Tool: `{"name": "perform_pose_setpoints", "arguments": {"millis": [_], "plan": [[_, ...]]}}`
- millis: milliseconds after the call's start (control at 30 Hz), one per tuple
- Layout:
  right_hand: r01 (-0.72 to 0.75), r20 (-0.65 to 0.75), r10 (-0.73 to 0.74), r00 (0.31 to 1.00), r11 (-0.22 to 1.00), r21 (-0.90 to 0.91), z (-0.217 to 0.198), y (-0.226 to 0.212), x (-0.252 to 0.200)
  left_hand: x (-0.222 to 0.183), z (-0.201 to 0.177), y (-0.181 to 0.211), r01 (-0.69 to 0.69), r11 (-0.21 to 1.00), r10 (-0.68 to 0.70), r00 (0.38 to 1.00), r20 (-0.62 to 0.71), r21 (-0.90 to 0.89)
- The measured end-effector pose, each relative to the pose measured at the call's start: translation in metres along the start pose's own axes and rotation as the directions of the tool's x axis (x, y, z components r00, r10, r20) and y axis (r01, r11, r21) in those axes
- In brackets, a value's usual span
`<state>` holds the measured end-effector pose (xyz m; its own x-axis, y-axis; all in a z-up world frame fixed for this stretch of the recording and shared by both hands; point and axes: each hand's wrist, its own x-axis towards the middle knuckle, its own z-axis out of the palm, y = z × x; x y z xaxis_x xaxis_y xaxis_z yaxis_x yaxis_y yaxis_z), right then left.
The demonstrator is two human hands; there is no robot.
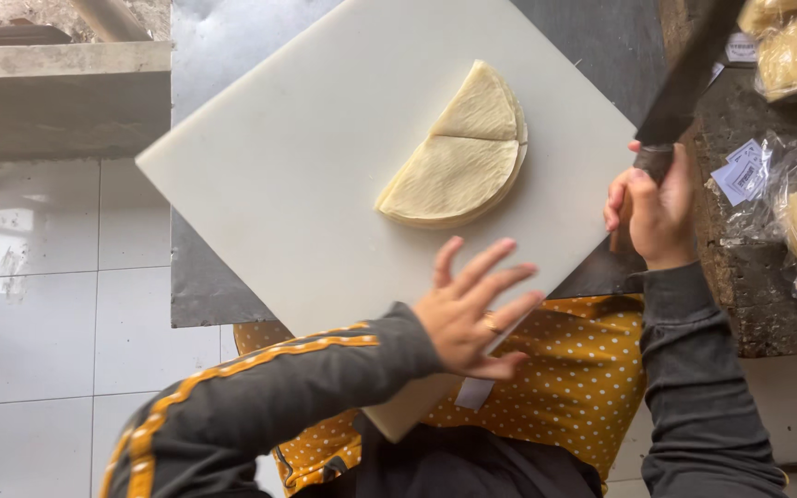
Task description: The person separates thin round dough sheets, stacks them, and uses a knife to cut the stack into quarters. The cut pieces are then placed into a clear plastic bag and set aside. The person repeats the process with another stack of dough sheets.
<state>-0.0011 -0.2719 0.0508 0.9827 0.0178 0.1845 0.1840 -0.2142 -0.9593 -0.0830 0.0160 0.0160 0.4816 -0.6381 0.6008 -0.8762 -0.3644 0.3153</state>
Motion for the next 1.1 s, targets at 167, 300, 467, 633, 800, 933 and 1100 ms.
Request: {"name": "perform_pose_setpoints", "arguments": {"millis": [167, 300, 467, 633, 800, 933, 1100], "plan": [[0.018, 0.138, 0.087, 0.987, 0.782, -0.623, 0.033, -0.064, -0.023, 0.029, 0.021, 0.031, 0.034, 0.997, -0.044, 0.986, -0.161, -0.070], [0.077, 0.286, 0.186, 0.940, 0.701, -0.709, 0.072, -0.105, -0.045, 0.033, -0.001, 0.018, 0.093, 0.980, -0.160, 0.891, -0.425, -0.174], [0.050, 0.271, 0.361, 0.892, 0.516, -0.855, 0.094, -0.128, -0.051, 0.031, -0.047, -0.103, 0.408, 0.892, -0.409, 0.538, -0.737, -0.196], [0.106, 0.274, 0.345, 0.898, 0.434, -0.895, 0.101, -0.135, -0.052, 0.014, -0.074, -0.223, 0.340, 0.697, -0.715, 0.262, -0.648, -0.631], [0.103, 0.261, 0.388, 0.884, 0.382, -0.918, 0.101, -0.128, -0.055, -0.013, -0.076, -0.252, 0.318, 0.405, -0.913, 0.084, -0.400, -0.857], [0.140, 0.279, 0.370, 0.886, 0.360, -0.922, 0.102, -0.121, -0.057, -0.012, -0.072, -0.255, 0.268, 0.448, -0.893, 0.172, -0.415, -0.853], [0.164, 0.274, 0.362, 0.891, 0.307, -0.937, 0.105, -0.118, -0.061, -0.008, -0.075, -0.251, 0.300, 0.367, -0.930, 0.143, -0.339, -0.880]]}}
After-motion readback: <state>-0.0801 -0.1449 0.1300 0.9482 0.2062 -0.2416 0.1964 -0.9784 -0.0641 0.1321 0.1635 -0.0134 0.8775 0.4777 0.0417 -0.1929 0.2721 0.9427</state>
